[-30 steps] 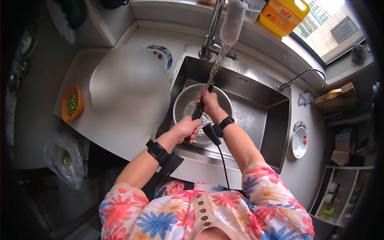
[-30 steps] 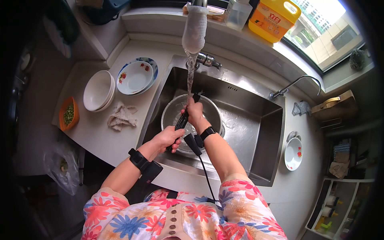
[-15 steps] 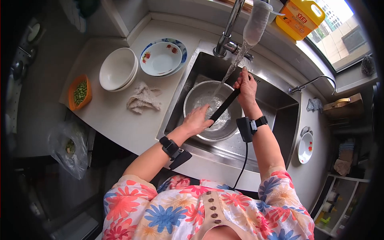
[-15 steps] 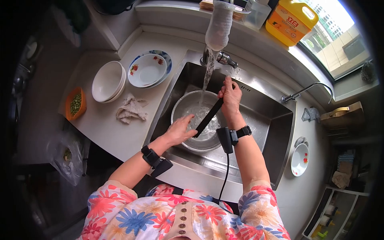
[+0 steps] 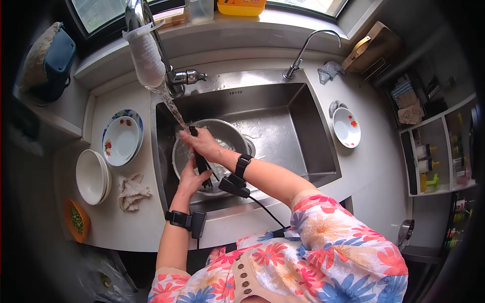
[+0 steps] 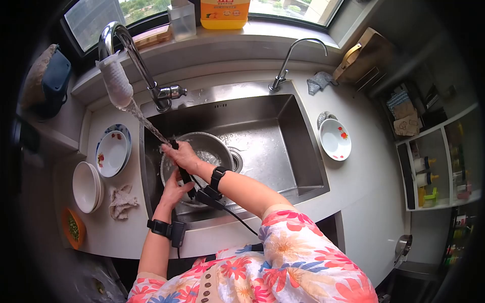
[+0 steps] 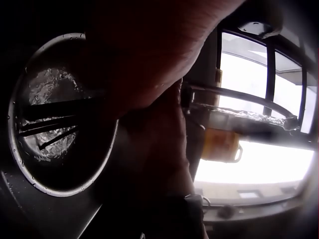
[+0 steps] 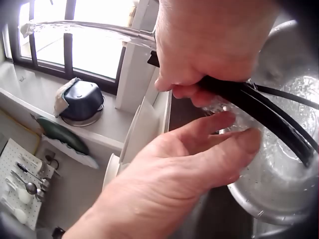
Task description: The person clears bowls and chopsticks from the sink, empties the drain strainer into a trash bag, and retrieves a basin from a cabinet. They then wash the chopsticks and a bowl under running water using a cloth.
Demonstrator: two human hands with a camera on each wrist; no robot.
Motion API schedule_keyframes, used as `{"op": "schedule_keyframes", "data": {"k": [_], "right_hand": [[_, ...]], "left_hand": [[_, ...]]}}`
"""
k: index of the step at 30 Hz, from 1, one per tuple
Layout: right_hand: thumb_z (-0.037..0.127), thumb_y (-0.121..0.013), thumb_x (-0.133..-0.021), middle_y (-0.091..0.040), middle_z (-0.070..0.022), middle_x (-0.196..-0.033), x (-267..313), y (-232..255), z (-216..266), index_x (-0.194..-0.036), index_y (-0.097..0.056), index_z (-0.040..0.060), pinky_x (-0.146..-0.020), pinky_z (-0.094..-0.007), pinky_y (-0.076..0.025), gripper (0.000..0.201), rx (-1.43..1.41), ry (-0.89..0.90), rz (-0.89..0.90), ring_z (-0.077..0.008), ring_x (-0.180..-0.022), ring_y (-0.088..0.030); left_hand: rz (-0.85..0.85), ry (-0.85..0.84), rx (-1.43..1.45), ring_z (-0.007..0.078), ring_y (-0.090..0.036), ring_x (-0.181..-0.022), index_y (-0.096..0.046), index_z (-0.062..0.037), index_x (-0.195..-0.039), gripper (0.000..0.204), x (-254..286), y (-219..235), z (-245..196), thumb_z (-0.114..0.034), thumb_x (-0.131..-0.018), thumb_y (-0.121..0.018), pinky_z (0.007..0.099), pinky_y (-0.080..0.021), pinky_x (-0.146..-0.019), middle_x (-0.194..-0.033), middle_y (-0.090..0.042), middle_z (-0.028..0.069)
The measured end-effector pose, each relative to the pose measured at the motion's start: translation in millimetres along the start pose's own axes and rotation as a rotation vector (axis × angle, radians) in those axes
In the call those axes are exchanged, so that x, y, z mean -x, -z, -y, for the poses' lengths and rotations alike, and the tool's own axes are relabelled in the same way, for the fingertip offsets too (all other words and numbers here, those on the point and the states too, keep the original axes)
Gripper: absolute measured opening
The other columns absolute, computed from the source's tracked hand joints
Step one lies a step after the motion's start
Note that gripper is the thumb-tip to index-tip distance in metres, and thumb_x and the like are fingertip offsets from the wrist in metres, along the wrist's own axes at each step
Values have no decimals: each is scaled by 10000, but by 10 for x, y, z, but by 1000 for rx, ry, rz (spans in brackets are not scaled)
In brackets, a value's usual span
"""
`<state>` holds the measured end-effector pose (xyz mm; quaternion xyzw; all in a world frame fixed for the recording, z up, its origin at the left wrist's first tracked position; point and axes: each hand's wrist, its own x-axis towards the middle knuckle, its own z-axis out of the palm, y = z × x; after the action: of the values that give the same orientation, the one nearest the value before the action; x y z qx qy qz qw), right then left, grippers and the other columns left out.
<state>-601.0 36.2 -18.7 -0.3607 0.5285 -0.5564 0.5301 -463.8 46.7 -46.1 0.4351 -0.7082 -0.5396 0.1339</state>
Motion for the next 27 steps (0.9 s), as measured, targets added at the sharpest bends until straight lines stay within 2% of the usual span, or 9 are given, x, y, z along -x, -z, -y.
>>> {"op": "schedule_keyframes", "data": {"k": [7,10,13,15,16,20,23,26,27], "right_hand": [[361,-650,-793,-440,14,-578,-184,429,255,-742,-486,75,-524,-321,-452,334,-627,-179,-182,-114,-497,-461],[365,-654,-788,-451,14,-613,-179,543,186,-774,-484,71,-542,-325,-463,340,-706,-193,-237,-123,-543,-492],[339,-659,-786,-521,-33,-682,-127,628,120,-871,-522,29,-519,-323,-475,350,-572,-197,-208,-139,-592,-535],[304,-655,-782,-579,-67,-785,-62,989,184,-1026,-526,-9,-547,-329,-490,417,29,-341,-25,-148,-692,-571],[262,-638,-776,-608,-77,-843,-34,1228,237,-1092,-529,-20,-545,-313,-492,438,252,-329,-126,-139,-701,-587],[114,-537,-799,-643,-94,-707,306,2436,779,-862,-649,6,-569,-260,-510,168,620,-163,-534,-135,-583,-624],[227,-519,-764,-652,-131,-863,360,3639,775,-862,-682,120,-806,-346,-476,218,1029,-161,-910,-282,-877,-617],[246,-501,-789,-575,-87,-1137,280,4366,858,-1142,-560,213,-912,-400,-414,359,1132,-324,-1079,-297,-1070,-527],[276,-486,-811,-481,-44,-1267,236,4503,887,-1257,-439,248,-946,-481,-364,449,1204,-408,-1028,-327,-1159,-443]], "left_hand": [[167,188,190,119,-533,-802,-522,12,-1049,380,10,71,-79,-176,-754,-672,252,-421,-760,-878,-590,43],[258,239,330,105,-527,-611,-534,-21,-888,222,98,51,-167,-190,-795,-643,239,-442,-590,-712,-557,18],[351,306,463,113,-485,-477,-499,-61,-833,156,172,0,-248,-190,-845,-584,260,-417,-442,-624,-503,17],[364,414,654,114,-466,-467,-478,-74,-838,146,272,11,-336,-196,-865,-553,268,-404,-429,-601,-481,14],[370,418,651,114,-466,-467,-478,-74,-838,146,297,8,-340,-196,-865,-553,268,-404,-429,-601,-481,14],[277,512,831,131,-463,-466,-466,-78,-836,158,337,13,-296,-215,-880,-532,288,-409,-434,-608,-475,25],[242,579,942,143,-468,-473,-471,-77,-839,159,346,-27,-243,-220,-886,-523,309,-418,-443,-619,-481,34],[232,631,1020,151,-474,-482,-482,-76,-851,157,387,-105,-227,-224,-891,-514,320,-427,-451,-623,-486,39],[235,650,1047,153,-476,-486,-487,-74,-858,155,414,-134,-227,-224,-892,-510,322,-431,-454,-625,-489,40]]}}
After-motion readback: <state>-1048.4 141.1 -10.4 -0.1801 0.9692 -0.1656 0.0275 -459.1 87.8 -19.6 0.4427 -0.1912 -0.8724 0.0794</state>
